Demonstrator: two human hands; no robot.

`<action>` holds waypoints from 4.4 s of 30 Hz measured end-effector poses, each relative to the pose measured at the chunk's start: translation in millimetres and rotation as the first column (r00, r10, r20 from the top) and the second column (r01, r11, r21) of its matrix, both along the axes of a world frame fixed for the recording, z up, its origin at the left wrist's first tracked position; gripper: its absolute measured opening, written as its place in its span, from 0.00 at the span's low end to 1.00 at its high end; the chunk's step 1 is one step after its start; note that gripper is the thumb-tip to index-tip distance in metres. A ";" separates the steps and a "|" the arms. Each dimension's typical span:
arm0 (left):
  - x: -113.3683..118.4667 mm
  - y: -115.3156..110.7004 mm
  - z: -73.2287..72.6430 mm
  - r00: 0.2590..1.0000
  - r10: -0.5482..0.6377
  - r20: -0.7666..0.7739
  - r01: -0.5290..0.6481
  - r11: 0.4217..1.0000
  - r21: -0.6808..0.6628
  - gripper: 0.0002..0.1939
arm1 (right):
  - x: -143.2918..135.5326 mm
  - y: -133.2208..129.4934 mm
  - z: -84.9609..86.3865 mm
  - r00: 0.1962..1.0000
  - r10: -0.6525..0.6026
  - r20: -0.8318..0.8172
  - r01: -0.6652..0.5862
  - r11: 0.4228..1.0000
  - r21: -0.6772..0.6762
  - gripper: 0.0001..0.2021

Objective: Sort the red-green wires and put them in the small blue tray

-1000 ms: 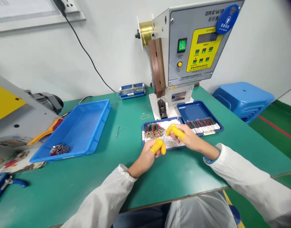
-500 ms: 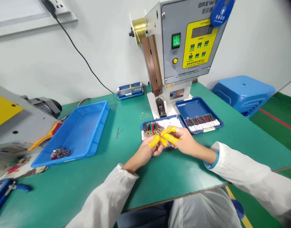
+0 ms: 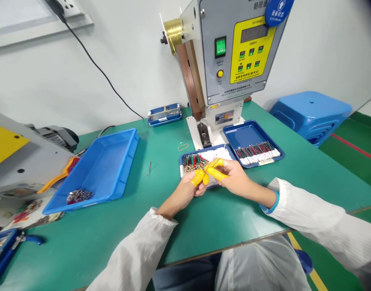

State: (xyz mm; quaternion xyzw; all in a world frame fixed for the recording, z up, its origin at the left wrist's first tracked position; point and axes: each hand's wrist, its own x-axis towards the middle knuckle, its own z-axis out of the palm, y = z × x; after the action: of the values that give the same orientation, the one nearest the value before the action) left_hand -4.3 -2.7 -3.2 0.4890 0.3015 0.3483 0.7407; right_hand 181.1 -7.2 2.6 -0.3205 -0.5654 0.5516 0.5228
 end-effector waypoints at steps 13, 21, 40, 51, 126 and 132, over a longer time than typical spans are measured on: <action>2.1 -0.6 5.3 0.999 0.044 0.005 -0.043 0.999 -0.029 0.23 | 8.6 10.2 4.8 0.996 -0.061 -0.063 0.048 0.982 -0.180 0.15; -1.1 -0.7 16.5 0.993 0.117 0.000 -0.117 0.991 -0.065 0.12 | 54.6 52.4 8.7 0.846 -0.465 0.260 0.385 0.871 0.305 0.09; -10.2 11.4 6.8 0.984 0.114 -0.139 -0.106 0.992 0.065 0.25 | 62.4 46.9 1.4 0.618 -0.171 0.768 -0.332 0.828 0.451 0.18; -8.2 11.4 6.7 0.989 0.089 -0.117 -0.079 0.993 0.082 0.24 | 54.7 43.3 -8.3 0.409 -0.314 0.857 -0.495 0.713 0.497 0.29; -7.3 18.1 -1.3 0.990 -0.018 -0.142 0.030 0.996 0.081 0.25 | 14.7 30.1 3.1 0.812 -0.281 -0.512 0.055 0.909 -0.412 0.16; -6.9 17.7 -0.2 0.989 -0.015 -0.145 0.027 0.996 0.085 0.25 | 15.2 30.2 0.0 0.815 -0.276 -0.510 0.042 0.905 -0.422 0.17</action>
State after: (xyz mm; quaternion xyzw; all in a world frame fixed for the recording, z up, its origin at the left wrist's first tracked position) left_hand -11.2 15.0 -3.4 0.5476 0.3337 0.3170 0.6987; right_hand 196.4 22.9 2.6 -0.2902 -0.2361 0.6757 0.6352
